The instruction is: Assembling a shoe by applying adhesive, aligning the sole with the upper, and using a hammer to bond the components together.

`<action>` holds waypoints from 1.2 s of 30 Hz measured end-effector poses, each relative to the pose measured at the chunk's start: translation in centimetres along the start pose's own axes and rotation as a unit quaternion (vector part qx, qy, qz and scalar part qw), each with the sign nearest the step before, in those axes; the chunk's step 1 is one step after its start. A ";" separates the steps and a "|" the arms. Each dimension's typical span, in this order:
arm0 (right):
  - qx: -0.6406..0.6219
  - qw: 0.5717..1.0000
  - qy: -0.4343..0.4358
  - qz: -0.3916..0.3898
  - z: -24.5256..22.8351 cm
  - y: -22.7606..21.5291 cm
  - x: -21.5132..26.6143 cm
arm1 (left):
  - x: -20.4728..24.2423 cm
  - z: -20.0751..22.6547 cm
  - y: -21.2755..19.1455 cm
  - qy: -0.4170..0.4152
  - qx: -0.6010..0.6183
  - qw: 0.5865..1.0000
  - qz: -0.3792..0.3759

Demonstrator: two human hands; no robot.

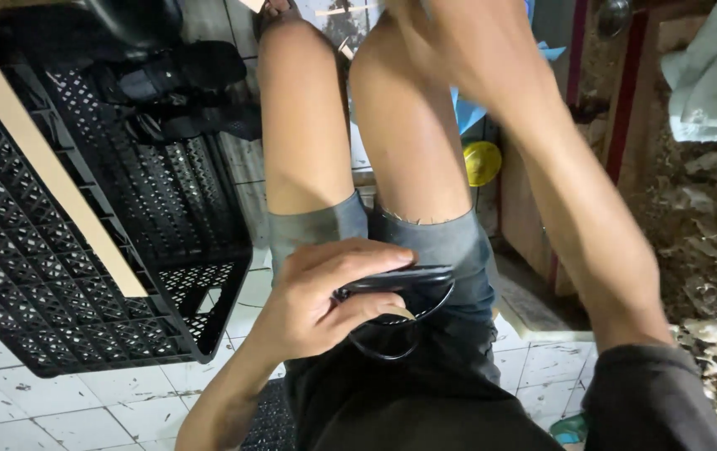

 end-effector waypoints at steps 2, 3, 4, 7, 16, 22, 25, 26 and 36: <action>-0.053 0.998 -0.007 0.020 -2.7 -0.9 0.7 | 0.5 -0.3 0.5 -0.021 -0.002 0.999 -0.028; -0.053 0.998 -0.009 0.019 -3.3 -0.5 3.2 | 0.6 -0.3 0.6 -0.019 -0.002 0.999 -0.026; -0.141 0.989 -0.012 0.039 -3.9 -0.4 5.7 | 0.8 -0.1 0.6 -0.010 0.003 1.000 -0.011; -0.219 0.971 -0.023 0.093 -5.6 -0.1 9.6 | 1.1 0.1 0.9 -0.002 -0.008 1.000 0.008; -0.296 0.923 0.225 0.100 -3.0 2.4 13.5 | 1.8 -5.0 -1.1 -0.158 -0.030 0.983 0.087; -0.335 0.900 0.276 0.027 -2.7 6.0 17.5 | 4.7 -8.5 -2.7 -0.191 0.233 0.887 0.349; -0.352 0.897 0.252 0.090 -2.1 6.2 18.6 | 3.5 -8.8 -1.6 -0.203 0.365 0.830 0.370; -0.406 0.876 0.241 0.102 -2.1 6.5 18.8 | 2.6 -8.3 -1.4 -0.186 0.388 0.833 0.347; -0.336 0.890 0.283 0.125 -0.1 6.1 20.3 | 3.5 -10.1 3.8 -0.032 0.646 0.762 0.030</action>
Point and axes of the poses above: each hand's wrist, its own x-axis away from the middle knuckle, its own y-axis out of the palm, z = x × y, the point moved 7 cm from there along -x, towards the middle knuckle, and after that the axes turned 1 degree about x, right-handed, at the moved point
